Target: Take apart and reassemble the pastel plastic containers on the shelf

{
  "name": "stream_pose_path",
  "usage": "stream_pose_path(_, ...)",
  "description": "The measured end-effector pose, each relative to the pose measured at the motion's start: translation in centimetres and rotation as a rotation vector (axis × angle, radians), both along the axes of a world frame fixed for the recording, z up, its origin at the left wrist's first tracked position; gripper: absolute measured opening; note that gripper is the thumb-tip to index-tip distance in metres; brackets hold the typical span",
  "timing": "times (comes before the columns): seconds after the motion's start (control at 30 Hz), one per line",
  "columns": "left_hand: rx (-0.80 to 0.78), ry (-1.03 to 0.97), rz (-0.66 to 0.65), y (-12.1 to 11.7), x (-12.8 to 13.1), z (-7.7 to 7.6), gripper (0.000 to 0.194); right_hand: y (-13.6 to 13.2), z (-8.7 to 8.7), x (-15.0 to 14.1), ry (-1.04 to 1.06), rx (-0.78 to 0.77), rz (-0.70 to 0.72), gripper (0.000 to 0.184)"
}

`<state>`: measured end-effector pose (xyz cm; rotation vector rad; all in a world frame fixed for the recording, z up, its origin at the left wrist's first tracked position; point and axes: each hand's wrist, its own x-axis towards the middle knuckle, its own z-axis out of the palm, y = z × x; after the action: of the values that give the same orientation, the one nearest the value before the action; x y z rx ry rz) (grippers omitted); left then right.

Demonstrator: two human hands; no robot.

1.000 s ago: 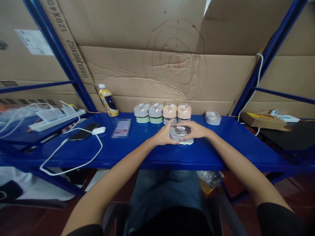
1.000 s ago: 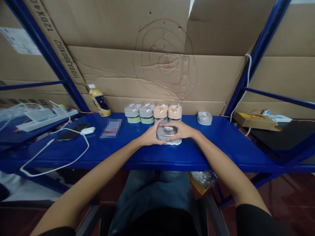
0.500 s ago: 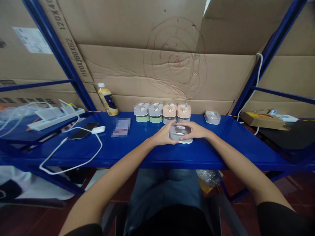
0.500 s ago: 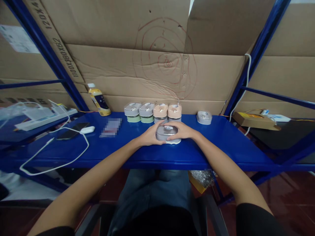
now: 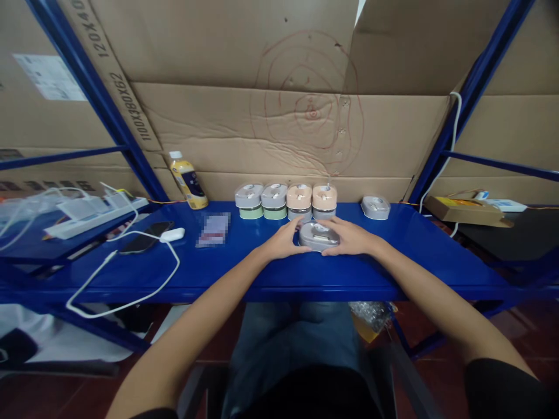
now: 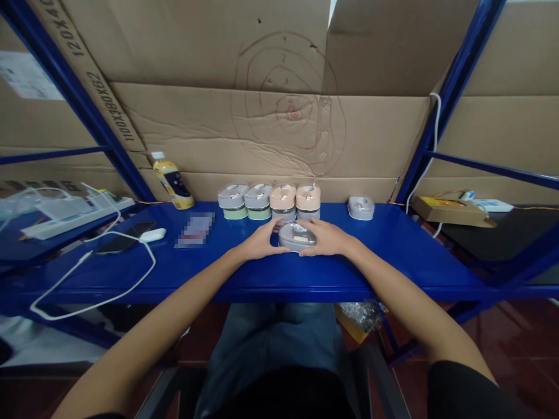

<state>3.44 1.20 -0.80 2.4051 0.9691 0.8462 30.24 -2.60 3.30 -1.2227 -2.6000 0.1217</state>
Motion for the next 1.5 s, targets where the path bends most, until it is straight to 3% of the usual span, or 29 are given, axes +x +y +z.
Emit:
stream_pose_path(0.1, 0.051, -0.016, 0.025, 0.3, -0.1, -0.4, 0.072, -2.6, 0.5, 0.9, -0.138, 0.078, -0.275, 0.095)
stream_pose_path(0.2, 0.085, 0.000, 0.033, 0.4, 0.1, -0.5, 0.052, -5.0, 0.9, 3.0, -0.217, 0.069, -0.526, 0.108)
stream_pose_path(0.3, 0.091, -0.003, 0.040, 0.3, 0.2, -0.4, 0.049, -6.8, 1.4, 5.5, -0.237, -0.017, -0.531, 0.114)
stream_pose_path(0.43, 0.083, -0.002, 0.048, 0.3, 0.2, -0.3, 0.048, -7.4, 1.6, 6.5, -0.343, 0.042, -0.565, 0.088)
stream_pose_path(0.6, 0.086, 0.013, 0.060, 0.3, 0.2, -0.3, 0.043, -3.4, 1.4, 4.8, -0.446, 0.171, -0.656, 0.077)
stream_pose_path(0.77, 0.095, 0.012, 0.052, 0.3, 0.2, -0.3, 0.039, 3.1, 1.5, 4.2, -0.440, 0.157, -0.668, 0.065)
stream_pose_path(0.87, 0.094, 0.011, 0.044, 0.4, 0.2, -0.3, 0.039, 5.3, 1.5, 4.5, -0.410, 0.140, -0.674, 0.055)
stream_pose_path(1.03, 0.092, 0.010, 0.045, 0.5, 0.2, -0.4, 0.039, 5.9, 1.5, 6.5, -0.229, 0.241, -0.774, 0.043)
stream_pose_path(1.17, 0.088, 0.015, 0.047, 0.5, 0.2, -0.3, 0.039, 6.3, 1.0, 9.3, -0.063, 0.385, -0.998, 0.059)
stream_pose_path(1.23, 0.086, 0.011, 0.050, 0.5, 0.2, -0.3, 0.039, 6.9, 0.5, 10.4, 0.002, 0.274, -1.083, 0.068)
stream_pose_path(1.33, 0.085, 0.013, 0.051, 0.5, 0.1, -0.3, 0.039, 7.8, -0.6, 11.3, 0.050, 0.069, -1.067, 0.069)
stream_pose_path(1.5, 0.080, 0.014, 0.058, 0.6, 0.1, -0.3, 0.038, 8.3, -1.2, 10.7, 0.053, 0.029, -0.978, 0.067)
